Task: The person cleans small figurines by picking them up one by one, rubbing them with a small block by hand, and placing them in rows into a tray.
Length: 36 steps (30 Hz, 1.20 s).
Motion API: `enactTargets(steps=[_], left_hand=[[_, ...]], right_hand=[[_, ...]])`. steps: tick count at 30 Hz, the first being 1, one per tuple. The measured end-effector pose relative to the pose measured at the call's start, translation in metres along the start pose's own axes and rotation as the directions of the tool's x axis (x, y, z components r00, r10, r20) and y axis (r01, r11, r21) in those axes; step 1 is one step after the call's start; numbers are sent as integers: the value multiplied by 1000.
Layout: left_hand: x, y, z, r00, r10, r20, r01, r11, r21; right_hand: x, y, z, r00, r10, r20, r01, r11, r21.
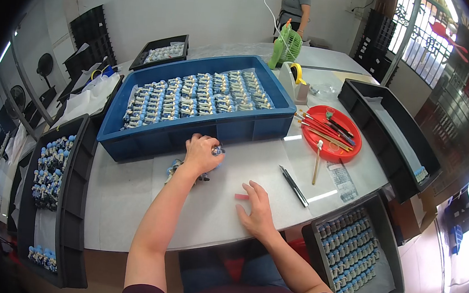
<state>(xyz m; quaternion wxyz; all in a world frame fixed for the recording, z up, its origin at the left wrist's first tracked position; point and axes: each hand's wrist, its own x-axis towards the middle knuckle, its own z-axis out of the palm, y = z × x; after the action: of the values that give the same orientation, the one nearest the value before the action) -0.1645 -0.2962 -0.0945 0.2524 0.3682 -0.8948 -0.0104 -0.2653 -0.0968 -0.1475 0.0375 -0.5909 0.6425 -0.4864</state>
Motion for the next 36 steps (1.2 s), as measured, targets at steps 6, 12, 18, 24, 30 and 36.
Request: enactTargets(steps=[6,12,18,24,30,36], left_hand=[[-6,3,1,990,33,137,13,947,-322],[-15,13,0,980,40,193,24,948,-318],[-25,7,8,987,145,69,-116,940,-321],[-46,27,-37,984,107,-140,-171,777,-606],[-75,58,-37,983,185,4,-111,605,-789],[-86,64,-31,945,46,323,276,417,-866]], right_hand=[[-1,4,4,1000,-8,18,8,1000,-28],[-2,5,8,998,-56,-16,56,998,-42],[-1,3,4,994,-104,-37,102,993,-66],[19,28,-39,993,26,-113,-56,960,-275],[17,-4,-28,957,290,29,-224,670,708],[6,-12,-6,928,358,101,-299,554,777]])
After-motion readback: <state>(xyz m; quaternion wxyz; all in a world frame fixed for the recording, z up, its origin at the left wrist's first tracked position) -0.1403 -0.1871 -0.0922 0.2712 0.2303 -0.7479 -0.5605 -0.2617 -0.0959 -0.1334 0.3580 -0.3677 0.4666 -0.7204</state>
